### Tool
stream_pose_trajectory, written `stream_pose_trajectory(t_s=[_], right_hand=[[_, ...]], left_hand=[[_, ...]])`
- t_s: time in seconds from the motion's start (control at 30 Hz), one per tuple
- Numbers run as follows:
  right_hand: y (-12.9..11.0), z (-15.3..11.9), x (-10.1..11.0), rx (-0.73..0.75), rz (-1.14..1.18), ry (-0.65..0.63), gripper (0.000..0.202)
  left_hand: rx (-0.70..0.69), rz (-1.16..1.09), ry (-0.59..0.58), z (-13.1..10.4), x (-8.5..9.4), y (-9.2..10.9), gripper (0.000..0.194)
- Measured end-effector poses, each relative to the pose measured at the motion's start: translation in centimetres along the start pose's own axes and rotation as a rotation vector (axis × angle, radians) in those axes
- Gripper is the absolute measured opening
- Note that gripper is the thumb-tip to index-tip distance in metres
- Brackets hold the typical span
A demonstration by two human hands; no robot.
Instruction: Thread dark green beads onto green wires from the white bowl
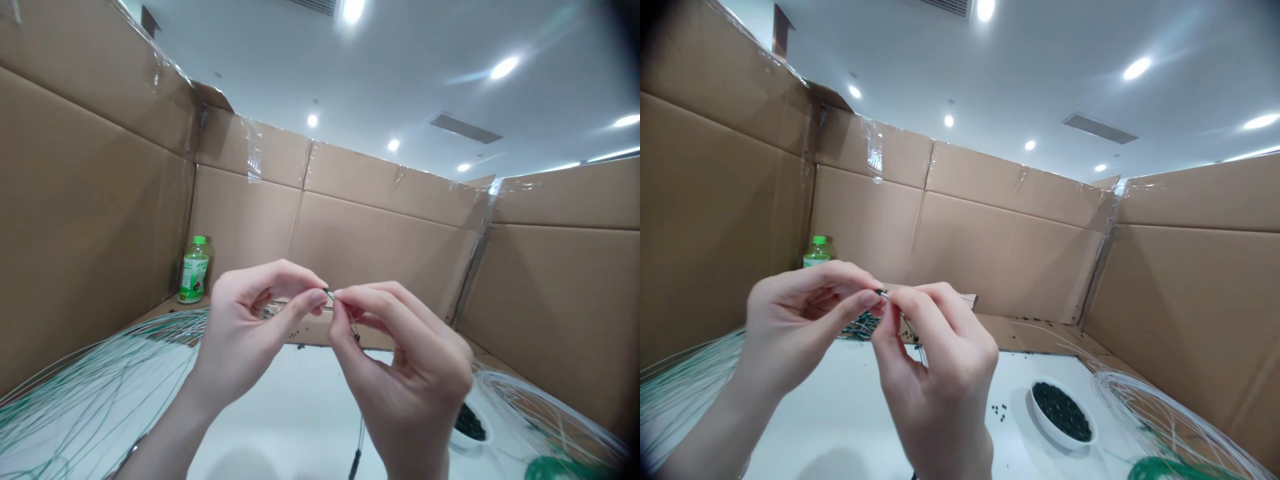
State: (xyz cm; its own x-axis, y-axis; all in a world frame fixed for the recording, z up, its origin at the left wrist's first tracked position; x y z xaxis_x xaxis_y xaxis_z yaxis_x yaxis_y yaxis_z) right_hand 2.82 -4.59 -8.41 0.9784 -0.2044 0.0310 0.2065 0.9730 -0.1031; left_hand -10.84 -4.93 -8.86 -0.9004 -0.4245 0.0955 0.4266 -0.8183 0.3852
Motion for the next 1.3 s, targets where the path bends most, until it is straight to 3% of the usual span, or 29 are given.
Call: stream_pose_trajectory(t_s=[0.33, 0.6, 0.9, 1.0, 1.1, 1.3], right_hand=[[0.5, 0.3, 0.6, 0.009, -0.04, -0.097, 0.011], [1.7, 0.3, 0.3, -0.158, 0.179, -0.129, 0.008], [2.8, 0.5, 0.2, -0.326, 0.063, -0.276, 0.012], [4.5, -0.1, 1.1, -0.422, 0.008, -0.4, 0.01], [6.8, -1.5, 2.6, -0.527, 0.051, -0.524, 0.006], [10.8, -6.0, 5.9, -0.734, 0.24, -0.392, 0.014]], left_hand=[[-0.054, 0.098, 0.022, 0.0, -0.2, 0.1, 0.01], [-0.044, 0.129, 0.019, 0.4, -0.4, 0.3, 0.009], [-0.066, 0.124, 0.009, 0.4, -1.1, -1.8, 0.008], [-0.033, 0.139, -0.047, 0.3, -2.3, -2.9, 0.012], [0.03, 0.128, -0.135, -0.5, -4.8, -4.1, 0.013], [0.217, 0.022, -0.288, -3.9, -10.4, -6.4, 0.017]])
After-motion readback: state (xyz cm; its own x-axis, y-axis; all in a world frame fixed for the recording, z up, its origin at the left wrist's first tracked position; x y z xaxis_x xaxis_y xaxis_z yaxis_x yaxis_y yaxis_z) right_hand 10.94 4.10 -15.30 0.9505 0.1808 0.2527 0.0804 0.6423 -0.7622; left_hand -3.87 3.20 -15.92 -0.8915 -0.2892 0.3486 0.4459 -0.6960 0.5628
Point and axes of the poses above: each hand's wrist, its own z-axis towards the middle knuckle, its own x-axis out of the back of the hand, y = z × x, the point moved 1 cm from there along z, towards the middle knuckle, and after that the axes turned 8 degrees about z, right-handed, at the moved point
